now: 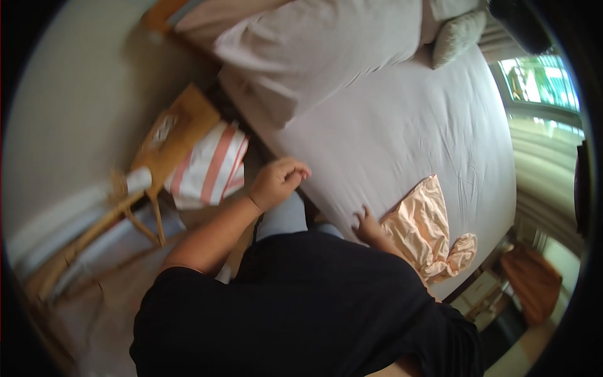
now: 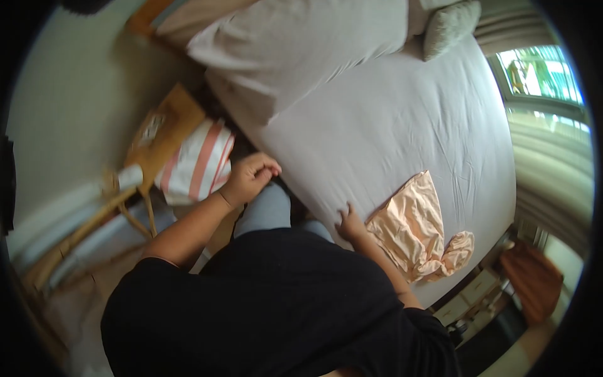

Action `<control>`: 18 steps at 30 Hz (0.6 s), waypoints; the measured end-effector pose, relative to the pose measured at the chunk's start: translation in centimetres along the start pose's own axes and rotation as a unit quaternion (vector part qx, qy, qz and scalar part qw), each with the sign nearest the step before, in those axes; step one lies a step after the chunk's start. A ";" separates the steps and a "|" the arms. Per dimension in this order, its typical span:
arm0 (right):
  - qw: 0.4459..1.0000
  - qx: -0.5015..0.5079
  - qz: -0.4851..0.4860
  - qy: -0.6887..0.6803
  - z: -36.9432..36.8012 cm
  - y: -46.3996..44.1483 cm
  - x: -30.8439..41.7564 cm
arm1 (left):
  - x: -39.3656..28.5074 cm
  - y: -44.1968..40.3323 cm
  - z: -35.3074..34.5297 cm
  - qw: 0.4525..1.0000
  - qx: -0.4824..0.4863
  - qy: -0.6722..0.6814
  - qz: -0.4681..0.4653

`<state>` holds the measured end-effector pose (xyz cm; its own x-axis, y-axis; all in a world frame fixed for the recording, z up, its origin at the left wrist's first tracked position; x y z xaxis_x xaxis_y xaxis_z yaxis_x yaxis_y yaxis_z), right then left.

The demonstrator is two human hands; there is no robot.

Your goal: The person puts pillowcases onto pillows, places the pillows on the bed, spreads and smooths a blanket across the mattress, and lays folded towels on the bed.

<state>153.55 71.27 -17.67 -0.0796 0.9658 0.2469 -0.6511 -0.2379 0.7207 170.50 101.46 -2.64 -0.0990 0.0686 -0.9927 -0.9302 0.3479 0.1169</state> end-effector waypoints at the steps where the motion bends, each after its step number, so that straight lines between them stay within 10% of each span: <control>1: 0.999 -0.044 0.007 -0.022 0.5 -0.2 -0.7 | 3.3 5.1 -1.6 0.997 -0.009 0.003 0.073; 12: 0.987 0.079 0.034 0.135 2.8 1.0 2.8 | 13.5 24.8 -4.9 0.963 -0.116 -0.028 0.240; 18: 0.988 0.058 0.107 0.093 -1.7 -6.4 8.7 | 31.6 29.3 -0.5 0.897 -0.196 -0.093 0.385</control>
<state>155.75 81.38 -21.27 -0.3503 0.8920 0.2858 -0.5139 -0.4381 0.7375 139.91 113.36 -30.55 -0.7394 0.3150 -0.5950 -0.6671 -0.2233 0.7107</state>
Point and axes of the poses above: each hand's wrist, its own y-axis away from the middle knuckle, its own z-axis out of the back of the hand, x = y × z, the point moved 6 cm from there along -y, towards the middle knuckle, and after that the axes turned 8 degrees about y, right-handed, at the moved point
